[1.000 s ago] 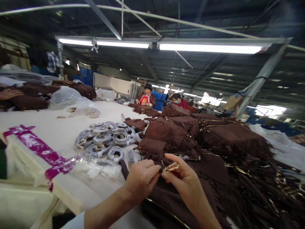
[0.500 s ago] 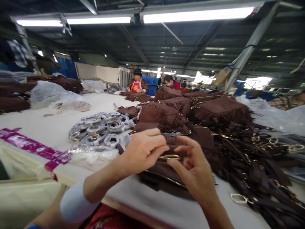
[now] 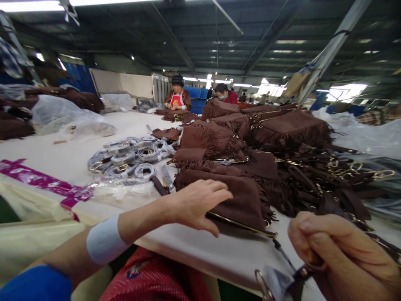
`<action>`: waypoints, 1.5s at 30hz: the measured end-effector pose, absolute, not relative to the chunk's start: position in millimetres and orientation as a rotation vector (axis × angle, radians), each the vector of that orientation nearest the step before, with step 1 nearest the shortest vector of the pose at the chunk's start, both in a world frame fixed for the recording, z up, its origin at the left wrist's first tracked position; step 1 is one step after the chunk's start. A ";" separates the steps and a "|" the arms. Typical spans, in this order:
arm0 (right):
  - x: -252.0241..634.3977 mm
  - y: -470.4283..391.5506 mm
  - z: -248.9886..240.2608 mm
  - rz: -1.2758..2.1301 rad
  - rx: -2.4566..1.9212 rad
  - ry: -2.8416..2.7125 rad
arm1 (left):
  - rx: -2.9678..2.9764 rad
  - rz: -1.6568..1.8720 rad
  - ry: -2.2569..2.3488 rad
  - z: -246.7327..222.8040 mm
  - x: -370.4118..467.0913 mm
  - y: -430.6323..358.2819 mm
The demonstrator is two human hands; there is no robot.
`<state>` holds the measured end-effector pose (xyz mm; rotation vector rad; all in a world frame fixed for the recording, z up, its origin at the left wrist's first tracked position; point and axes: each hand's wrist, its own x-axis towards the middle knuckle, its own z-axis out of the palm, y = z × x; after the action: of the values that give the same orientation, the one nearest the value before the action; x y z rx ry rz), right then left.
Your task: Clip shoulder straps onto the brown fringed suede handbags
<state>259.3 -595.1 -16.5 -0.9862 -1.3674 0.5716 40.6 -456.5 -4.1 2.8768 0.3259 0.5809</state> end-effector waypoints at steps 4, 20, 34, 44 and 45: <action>266.8 -585.1 -48.2 0.705 -1.222 -1.610 | 2.681 0.344 0.787 -70.3 31.2 -405.5; 207.3 -496.9 -79.3 0.457 -1.390 -1.991 | 1.822 0.628 0.889 -90.8 44.6 -348.2; 185.4 -465.2 -99.0 0.642 -1.520 -1.703 | 1.125 0.643 0.890 -109.4 46.8 -342.3; 188.6 -470.8 -95.1 0.816 -1.423 -1.861 | 1.157 0.831 0.724 -102.6 37.4 -353.4; 190.4 -474.2 -96.2 0.851 -1.415 -1.840 | 1.177 0.841 0.720 -100.7 37.0 -354.5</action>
<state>190.4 -474.2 -96.2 -1.4151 -1.8398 0.8515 37.0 -354.5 -100.7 1.1765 0.7203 0.8407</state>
